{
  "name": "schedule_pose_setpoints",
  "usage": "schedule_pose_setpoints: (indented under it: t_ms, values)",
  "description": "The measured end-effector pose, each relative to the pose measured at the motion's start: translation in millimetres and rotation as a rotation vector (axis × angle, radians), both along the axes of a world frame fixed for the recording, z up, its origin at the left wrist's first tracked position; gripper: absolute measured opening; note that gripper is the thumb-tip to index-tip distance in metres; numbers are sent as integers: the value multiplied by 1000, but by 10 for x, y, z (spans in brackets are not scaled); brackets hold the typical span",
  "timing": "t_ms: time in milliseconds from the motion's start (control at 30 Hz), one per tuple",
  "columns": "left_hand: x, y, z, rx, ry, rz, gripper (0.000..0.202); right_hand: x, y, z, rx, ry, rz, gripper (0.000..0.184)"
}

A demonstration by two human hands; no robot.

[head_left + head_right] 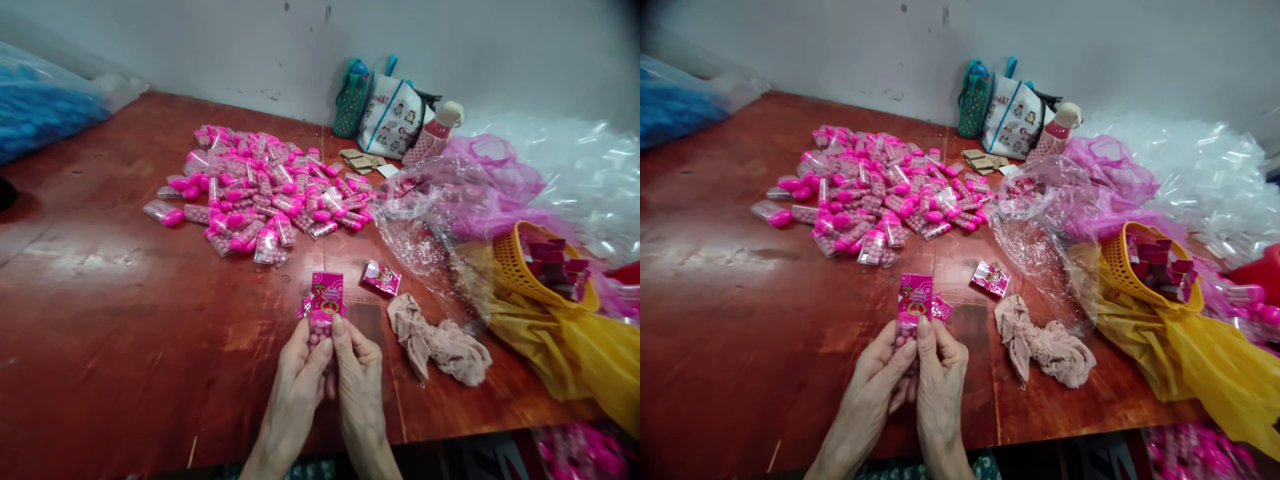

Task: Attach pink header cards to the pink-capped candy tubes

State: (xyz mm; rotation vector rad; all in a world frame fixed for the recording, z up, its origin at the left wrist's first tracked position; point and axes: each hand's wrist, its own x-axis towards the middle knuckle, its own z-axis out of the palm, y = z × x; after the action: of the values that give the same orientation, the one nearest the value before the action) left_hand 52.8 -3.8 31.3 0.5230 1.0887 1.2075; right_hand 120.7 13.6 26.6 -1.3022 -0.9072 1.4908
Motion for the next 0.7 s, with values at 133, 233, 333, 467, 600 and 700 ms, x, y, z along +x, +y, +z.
schedule_pose_setpoints:
  t_ms: [133, 233, 333, 467, 600, 700]
  values:
    - [-47, 73, -23, 27, 33, -50, 15, 95, -13, -39, 155, -225, 47, 24]
    - [-70, 121, -37, 61, 138, -64, 14, 245, 10, -101, 542, -639, -2, 22]
    - [-66, 114, -52, 109, 303, -77, 14, 385, 47, -165, 968, -972, -27, 34]
    - [-78, 69, -80, 140, 579, -123, 22, 490, 127, -185, 1223, -1086, 72, 31]
    - [-118, 55, -105, 172, 754, -175, 33, 497, 171, -135, 1263, -1163, 123, 27]
    - [-115, 57, -102, 159, 733, -178, 35, 452, 183, -86, 1207, -1268, 190, 21]
